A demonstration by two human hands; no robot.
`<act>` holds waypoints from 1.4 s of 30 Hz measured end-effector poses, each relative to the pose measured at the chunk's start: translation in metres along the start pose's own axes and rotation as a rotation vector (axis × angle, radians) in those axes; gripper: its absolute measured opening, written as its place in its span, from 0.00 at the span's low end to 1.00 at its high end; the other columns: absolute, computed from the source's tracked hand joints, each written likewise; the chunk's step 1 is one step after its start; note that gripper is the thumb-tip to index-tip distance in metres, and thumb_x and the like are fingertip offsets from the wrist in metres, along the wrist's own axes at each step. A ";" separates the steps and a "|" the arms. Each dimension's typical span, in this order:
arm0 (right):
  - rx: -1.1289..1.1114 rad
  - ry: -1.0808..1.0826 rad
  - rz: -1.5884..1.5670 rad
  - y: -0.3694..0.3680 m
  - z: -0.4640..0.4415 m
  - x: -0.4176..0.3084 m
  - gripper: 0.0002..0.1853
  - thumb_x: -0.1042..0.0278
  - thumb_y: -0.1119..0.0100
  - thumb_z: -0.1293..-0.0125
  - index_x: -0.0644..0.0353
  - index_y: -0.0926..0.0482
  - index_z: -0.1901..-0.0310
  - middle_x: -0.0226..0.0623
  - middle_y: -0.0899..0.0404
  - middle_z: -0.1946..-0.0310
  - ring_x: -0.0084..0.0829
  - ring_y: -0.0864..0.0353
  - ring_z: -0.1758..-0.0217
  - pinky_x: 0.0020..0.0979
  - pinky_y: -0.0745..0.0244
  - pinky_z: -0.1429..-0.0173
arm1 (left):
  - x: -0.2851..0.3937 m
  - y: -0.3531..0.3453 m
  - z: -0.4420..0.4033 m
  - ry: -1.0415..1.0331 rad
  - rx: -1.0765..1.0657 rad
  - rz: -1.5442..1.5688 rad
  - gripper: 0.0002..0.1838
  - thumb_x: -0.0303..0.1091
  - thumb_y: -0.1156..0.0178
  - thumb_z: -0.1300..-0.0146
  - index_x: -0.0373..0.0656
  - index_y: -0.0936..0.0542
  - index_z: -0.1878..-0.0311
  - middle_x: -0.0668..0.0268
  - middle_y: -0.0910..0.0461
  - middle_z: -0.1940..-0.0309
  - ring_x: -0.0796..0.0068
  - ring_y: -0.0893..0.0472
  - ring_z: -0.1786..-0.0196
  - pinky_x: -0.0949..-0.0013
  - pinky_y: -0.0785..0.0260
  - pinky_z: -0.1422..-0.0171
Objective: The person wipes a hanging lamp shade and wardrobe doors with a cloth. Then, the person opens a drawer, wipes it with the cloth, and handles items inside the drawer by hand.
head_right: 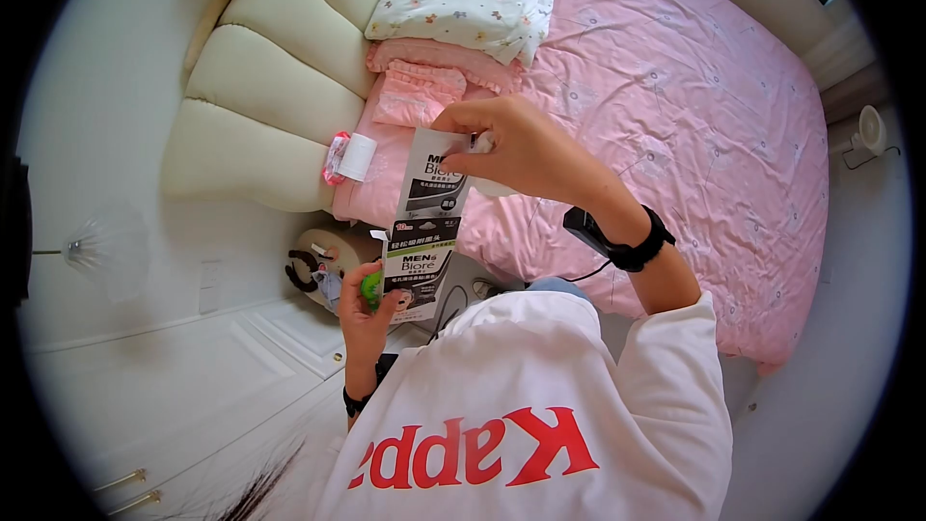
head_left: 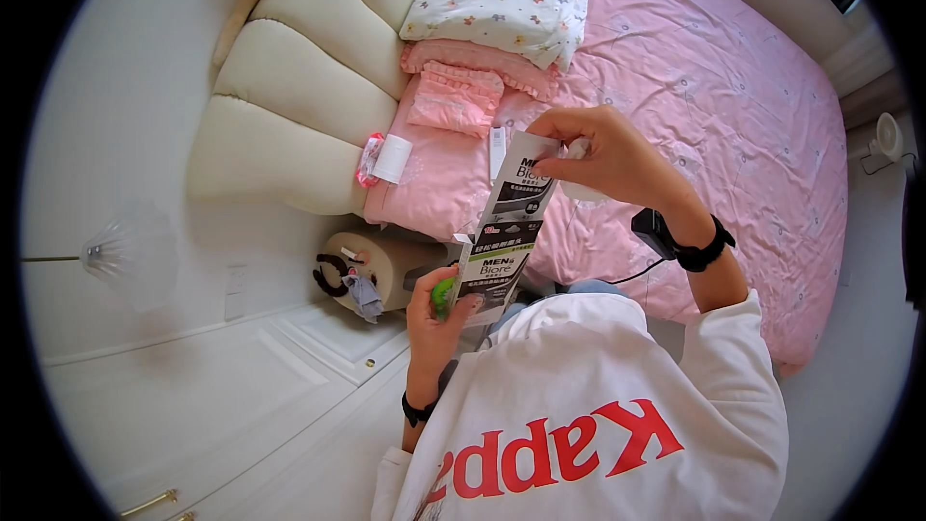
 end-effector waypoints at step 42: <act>-0.270 -0.157 -0.289 -0.080 0.016 0.073 0.16 0.76 0.43 0.42 0.66 0.26 0.52 0.31 0.23 0.61 0.18 0.28 0.58 0.21 0.32 0.52 | -0.024 -0.014 -0.004 0.123 0.109 0.306 0.19 0.29 0.45 0.38 0.36 0.35 0.45 0.63 0.27 0.56 0.81 0.26 0.55 0.79 0.32 0.52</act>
Point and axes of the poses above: each hand's wrist, its own z-axis away from the middle knuckle, its own y-axis out of the back of the hand, x = y × z, the point moved 4 cm from there along -z, towards the middle knuckle
